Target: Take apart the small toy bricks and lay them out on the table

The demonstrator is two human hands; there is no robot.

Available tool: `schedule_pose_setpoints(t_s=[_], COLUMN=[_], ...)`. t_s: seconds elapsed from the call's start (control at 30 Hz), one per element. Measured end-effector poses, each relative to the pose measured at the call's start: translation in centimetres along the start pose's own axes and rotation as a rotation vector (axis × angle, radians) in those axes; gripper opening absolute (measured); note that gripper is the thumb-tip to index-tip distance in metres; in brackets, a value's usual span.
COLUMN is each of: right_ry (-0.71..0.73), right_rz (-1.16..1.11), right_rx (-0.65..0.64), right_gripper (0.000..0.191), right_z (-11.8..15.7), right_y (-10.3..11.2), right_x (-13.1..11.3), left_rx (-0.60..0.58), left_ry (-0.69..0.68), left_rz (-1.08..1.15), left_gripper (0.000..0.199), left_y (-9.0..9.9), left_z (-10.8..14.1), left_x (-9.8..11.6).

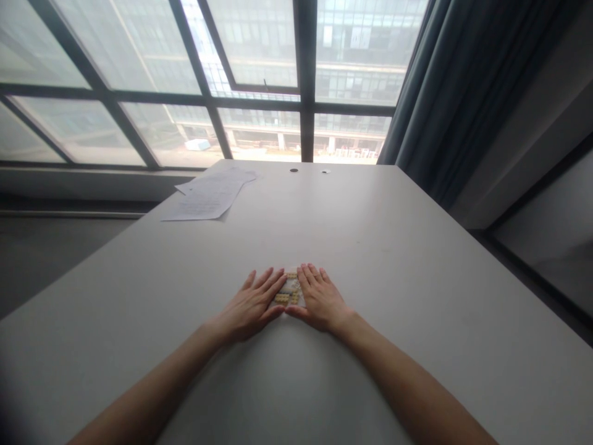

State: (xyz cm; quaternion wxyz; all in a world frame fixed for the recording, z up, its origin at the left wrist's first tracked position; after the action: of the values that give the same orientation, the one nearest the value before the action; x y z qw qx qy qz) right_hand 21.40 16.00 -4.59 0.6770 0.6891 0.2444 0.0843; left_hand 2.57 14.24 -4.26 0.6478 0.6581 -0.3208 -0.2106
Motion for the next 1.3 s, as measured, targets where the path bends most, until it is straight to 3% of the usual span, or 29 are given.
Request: schedule_pose_setpoints(t_s=[0.17, 0.33, 0.43, 0.6, 0.8, 1.03, 1.2, 1.3], right_ry=[0.063, -0.047, -0.079, -0.052, -0.098, -0.195, -0.174, -0.08], right_rz=[0.0, -0.029, -0.035, 0.02, 0.045, -0.028, -0.099, -0.107], right_rx=[0.002, 0.133, 0.148, 0.033, -0.008, 0.066, 0.166, 0.223], right_gripper=[0.085, 0.075, 0.076, 0.083, 0.073, 0.068, 0.065, 0.054], right_z=[-2.7, -2.2, 0.2, 3.1, 1.2, -1.1, 0.7, 2.9], right_y=[0.0, 0.3, 0.2, 0.2, -0.2, -0.2, 0.8, 1.3], right_x=[0.8, 1.8, 2.0, 1.6, 1.1, 1.1, 1.0, 0.6], left_rx=[-0.007, 0.168, 0.189, 0.094, 0.045, 0.091, 0.124, 0.106], left_ry=[0.068, 0.187, 0.136, -0.059, -0.051, -0.003, -0.014, -0.06], left_rz=[-0.048, -0.069, -0.061, -0.028, -0.012, -0.021, -0.044, -0.047], left_gripper=[0.063, 0.067, 0.066, 0.06, 0.063, 0.063, 0.06, 0.058], left_y=[-0.4, -0.3, 0.0, 0.2, 0.0, -0.1, 0.0, 0.2], left_z=[-2.5, -2.2, -0.3, 2.2, 1.0, -0.1, 0.2, 0.1], left_x=[-0.4, -1.5, -1.4, -0.4, -0.3, -0.3, -0.2, 0.0])
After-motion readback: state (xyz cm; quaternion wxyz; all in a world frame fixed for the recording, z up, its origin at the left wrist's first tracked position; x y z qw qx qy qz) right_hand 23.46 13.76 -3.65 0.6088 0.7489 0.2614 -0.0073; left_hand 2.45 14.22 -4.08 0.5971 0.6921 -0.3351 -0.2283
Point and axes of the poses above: each hand's wrist, its own z-axis away from the middle knuckle, its own y-axis out of the back of the hand, x = y × z, the point moved 3 cm from there along -z, towards the middle knuckle, and after that the axes turned 11 degrees about -y, right-handed, at the moved point
